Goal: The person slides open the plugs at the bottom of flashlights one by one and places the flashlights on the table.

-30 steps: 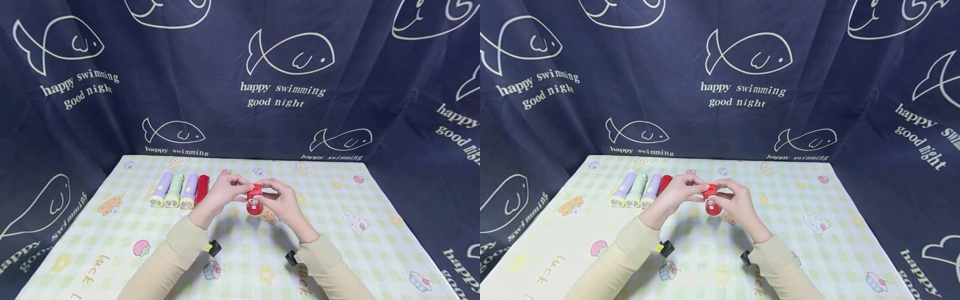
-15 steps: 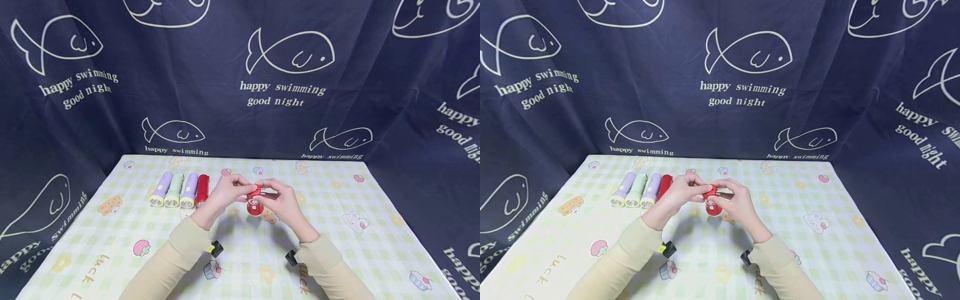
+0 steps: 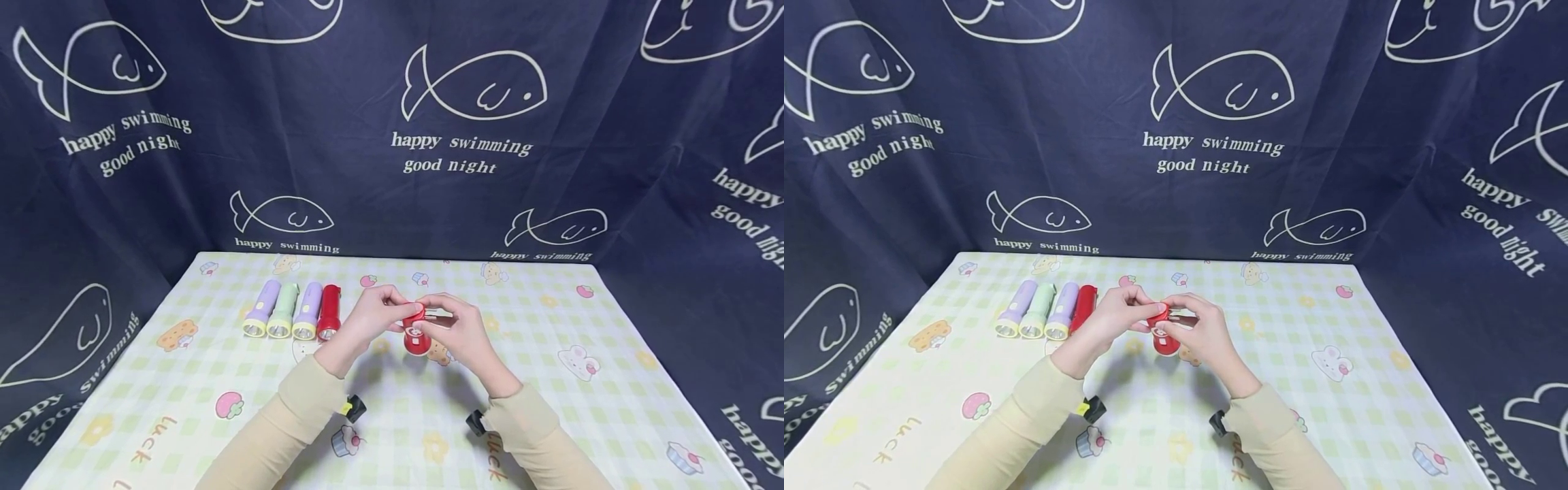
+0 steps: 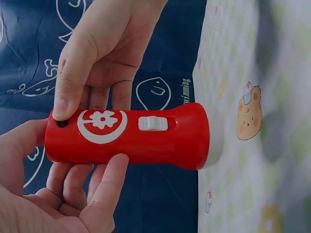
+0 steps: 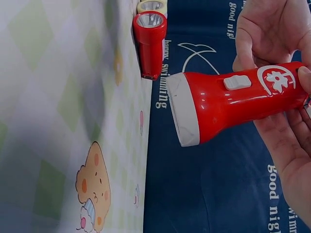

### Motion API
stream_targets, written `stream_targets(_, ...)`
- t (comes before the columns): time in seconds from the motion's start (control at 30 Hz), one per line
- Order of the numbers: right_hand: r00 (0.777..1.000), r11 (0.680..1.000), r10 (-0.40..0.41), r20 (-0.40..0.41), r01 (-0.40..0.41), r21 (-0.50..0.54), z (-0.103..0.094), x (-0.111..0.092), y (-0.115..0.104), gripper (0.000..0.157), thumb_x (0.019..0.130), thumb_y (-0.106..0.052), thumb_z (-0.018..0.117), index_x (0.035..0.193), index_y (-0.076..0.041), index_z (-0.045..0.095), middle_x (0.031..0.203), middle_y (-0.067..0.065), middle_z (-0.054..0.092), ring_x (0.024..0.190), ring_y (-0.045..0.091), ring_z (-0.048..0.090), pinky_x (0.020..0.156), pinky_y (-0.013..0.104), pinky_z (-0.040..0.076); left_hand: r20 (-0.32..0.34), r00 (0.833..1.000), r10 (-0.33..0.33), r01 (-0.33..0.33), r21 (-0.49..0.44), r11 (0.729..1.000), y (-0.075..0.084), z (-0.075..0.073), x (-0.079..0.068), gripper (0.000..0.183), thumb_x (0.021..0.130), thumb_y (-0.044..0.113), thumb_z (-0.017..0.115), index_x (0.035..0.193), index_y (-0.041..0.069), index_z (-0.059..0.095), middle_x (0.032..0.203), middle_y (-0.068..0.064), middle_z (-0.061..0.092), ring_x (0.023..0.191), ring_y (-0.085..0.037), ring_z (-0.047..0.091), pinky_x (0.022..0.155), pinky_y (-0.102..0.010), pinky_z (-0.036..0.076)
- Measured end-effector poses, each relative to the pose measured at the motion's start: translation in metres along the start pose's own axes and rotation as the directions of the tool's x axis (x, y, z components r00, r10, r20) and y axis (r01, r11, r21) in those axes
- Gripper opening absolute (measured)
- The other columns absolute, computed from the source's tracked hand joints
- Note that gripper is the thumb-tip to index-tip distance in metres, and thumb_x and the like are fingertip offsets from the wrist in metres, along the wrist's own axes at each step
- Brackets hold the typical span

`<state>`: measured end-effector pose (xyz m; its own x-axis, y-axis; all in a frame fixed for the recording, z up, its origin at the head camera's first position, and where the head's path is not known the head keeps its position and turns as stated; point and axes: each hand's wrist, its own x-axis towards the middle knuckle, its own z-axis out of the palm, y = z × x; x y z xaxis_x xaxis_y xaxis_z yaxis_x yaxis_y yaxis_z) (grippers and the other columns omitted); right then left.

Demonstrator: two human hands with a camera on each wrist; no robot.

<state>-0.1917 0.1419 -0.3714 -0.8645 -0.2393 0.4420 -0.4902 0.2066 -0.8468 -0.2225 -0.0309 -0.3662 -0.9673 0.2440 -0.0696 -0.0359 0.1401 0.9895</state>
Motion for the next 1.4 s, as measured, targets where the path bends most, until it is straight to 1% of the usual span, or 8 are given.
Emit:
stream_targets(0.17, 1.0, 1.0, -0.007, 0.005, 0.008, -0.029, -0.001, 0.002, -0.002, 0.028, 0.076, 0.006, 0.073, 0.104, 0.006, 0.066, 0.101, 0.017, 0.066, 0.095, 0.005, 0.063, 0.08, 0.027, 0.057, 0.003, 1.0, 0.004, -0.004, 0.008, 1.0, 0.0, 0.001, 0.001, 0.021, 0.083, 0.019, 0.073, 0.085, 0.002, 0.062, 0.079, -0.004, 0.061, 0.07, -0.014, 0.059, 0.067, -0.033, 0.059)
stream_targets(0.4, 1.0, 0.998, 0.005, 0.0, -0.005, -0.057, -0.007, 0.007, 0.0, 0.029, 0.078, 0.005, 0.073, 0.105, 0.007, 0.065, 0.101, 0.02, 0.066, 0.093, 0.006, 0.064, 0.079, 0.026, 0.057, 0.021, 0.997, 0.076, -0.077, 0.019, 0.997, -0.001, 0.0, 0.002, 0.023, 0.084, 0.021, 0.071, 0.092, 0.001, 0.064, 0.081, -0.007, 0.064, 0.073, -0.015, 0.062, 0.067, -0.031, 0.059)
stream_targets(0.63, 0.998, 0.997, 0.062, -0.025, -0.063, -0.045, -0.014, 0.013, 0.028, 0.031, 0.079, 0.0, 0.074, 0.109, 0.003, 0.065, 0.107, 0.019, 0.067, 0.095, 0.011, 0.065, 0.08, 0.026, 0.056, 0.04, 0.991, 0.128, -0.129, 0.029, 0.991, -0.004, 0.0, 0.004, 0.024, 0.085, 0.018, 0.07, 0.104, 0.004, 0.065, 0.098, -0.009, 0.068, 0.082, -0.013, 0.063, 0.07, -0.029, 0.058)
stream_targets(0.77, 0.994, 0.995, 0.1, -0.032, -0.101, -0.028, -0.018, 0.015, 0.032, 0.032, 0.079, -0.006, 0.075, 0.109, 0.0, 0.065, 0.108, 0.017, 0.067, 0.096, 0.009, 0.065, 0.082, 0.026, 0.056, 0.041, 0.985, 0.169, -0.171, 0.052, 0.984, -0.008, 0.001, 0.003, 0.029, 0.083, 0.017, 0.072, 0.109, 0.006, 0.066, 0.101, -0.008, 0.069, 0.086, -0.016, 0.065, 0.074, -0.029, 0.057)
stream_targets(0.93, 0.985, 0.986, 0.167, -0.046, -0.168, -0.019, -0.022, 0.016, 0.035, 0.033, 0.08, -0.014, 0.076, 0.11, -0.003, 0.066, 0.108, 0.015, 0.067, 0.096, 0.007, 0.065, 0.083, 0.028, 0.056, 0.023, 0.976, 0.215, -0.216, 0.087, 0.972, -0.018, 0.005, 0.004, 0.037, 0.081, 0.018, 0.075, 0.116, 0.009, 0.064, 0.106, -0.007, 0.068, 0.093, -0.019, 0.065, 0.079, -0.029, 0.056)
stream_targets(1.17, 0.975, 0.976, 0.213, -0.065, -0.216, -0.036, -0.025, 0.016, 0.038, 0.033, 0.082, -0.017, 0.075, 0.111, -0.004, 0.066, 0.11, 0.013, 0.068, 0.097, 0.006, 0.064, 0.084, 0.027, 0.055, -0.039, 0.972, 0.232, -0.231, 0.025, 0.973, -0.028, 0.014, 0.005, 0.039, 0.081, 0.012, 0.074, 0.117, 0.008, 0.064, 0.11, -0.01, 0.066, 0.096, -0.024, 0.063, 0.079, -0.027, 0.055)
stream_targets(1.23, 0.97, 0.972, 0.232, -0.067, -0.235, -0.03, -0.026, 0.015, 0.037, 0.032, 0.082, -0.016, 0.074, 0.111, -0.004, 0.066, 0.11, 0.013, 0.068, 0.096, 0.005, 0.063, 0.084, 0.026, 0.055, -0.042, 0.971, 0.236, -0.236, 0.012, 0.972, -0.027, 0.016, 0.004, 0.039, 0.081, 0.009, 0.074, 0.118, 0.006, 0.063, 0.109, -0.013, 0.066, 0.098, -0.028, 0.062, 0.079, -0.027, 0.055)
stream_targets(1.4, 0.963, 0.965, 0.257, -0.081, -0.26, -0.034, -0.025, 0.014, 0.022, 0.03, 0.084, -0.013, 0.072, 0.111, -0.001, 0.066, 0.109, 0.016, 0.068, 0.093, 0.001, 0.063, 0.082, 0.023, 0.054, -0.035, 0.969, 0.246, -0.245, 0.008, 0.969, -0.012, 0.018, -0.009, 0.037, 0.082, 0.006, 0.071, 0.117, 0.002, 0.062, 0.109, -0.016, 0.065, 0.098, -0.032, 0.062, 0.077, -0.026, 0.056)
